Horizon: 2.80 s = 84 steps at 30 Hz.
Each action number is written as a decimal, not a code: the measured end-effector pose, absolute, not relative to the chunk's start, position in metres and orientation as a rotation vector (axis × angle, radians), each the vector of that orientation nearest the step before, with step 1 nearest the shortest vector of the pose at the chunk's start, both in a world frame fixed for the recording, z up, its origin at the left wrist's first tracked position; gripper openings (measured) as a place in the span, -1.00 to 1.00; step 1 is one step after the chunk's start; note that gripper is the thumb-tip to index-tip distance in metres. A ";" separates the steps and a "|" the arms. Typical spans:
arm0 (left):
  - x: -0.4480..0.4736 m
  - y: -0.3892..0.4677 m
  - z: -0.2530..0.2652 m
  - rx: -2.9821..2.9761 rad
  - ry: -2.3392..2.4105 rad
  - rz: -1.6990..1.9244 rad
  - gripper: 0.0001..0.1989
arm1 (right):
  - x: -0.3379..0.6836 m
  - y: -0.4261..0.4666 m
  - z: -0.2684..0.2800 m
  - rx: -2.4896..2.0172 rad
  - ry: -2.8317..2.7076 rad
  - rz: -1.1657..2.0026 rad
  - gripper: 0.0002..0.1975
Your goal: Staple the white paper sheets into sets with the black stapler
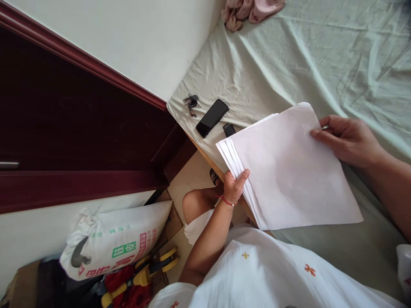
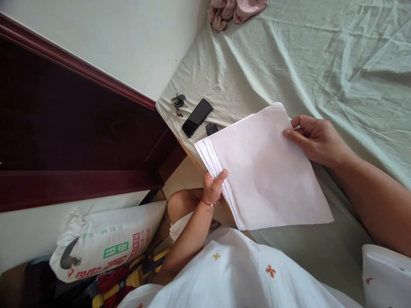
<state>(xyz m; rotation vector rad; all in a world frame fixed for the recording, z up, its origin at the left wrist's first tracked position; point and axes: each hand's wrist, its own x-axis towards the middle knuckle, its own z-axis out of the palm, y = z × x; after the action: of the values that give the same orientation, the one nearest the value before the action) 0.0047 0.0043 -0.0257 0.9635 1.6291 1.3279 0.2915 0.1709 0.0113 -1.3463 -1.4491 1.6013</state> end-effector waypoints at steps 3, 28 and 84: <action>0.004 0.004 -0.026 0.994 1.643 1.314 -0.58 | 0.293 0.171 0.010 -1.330 -1.473 1.595 -0.58; 0.004 0.005 -0.029 0.965 1.625 1.352 -0.60 | 0.300 0.175 -0.004 -1.219 -1.655 1.652 -0.55; 0.023 0.064 0.014 0.338 1.574 1.982 -0.44 | 0.283 0.159 -0.009 -0.581 -1.326 2.273 -0.41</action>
<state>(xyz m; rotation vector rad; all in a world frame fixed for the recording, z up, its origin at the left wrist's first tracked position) 0.0227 0.0642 0.0139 0.3377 1.5739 1.9820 0.2834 0.1589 -0.0088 -0.5808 -1.3261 2.2733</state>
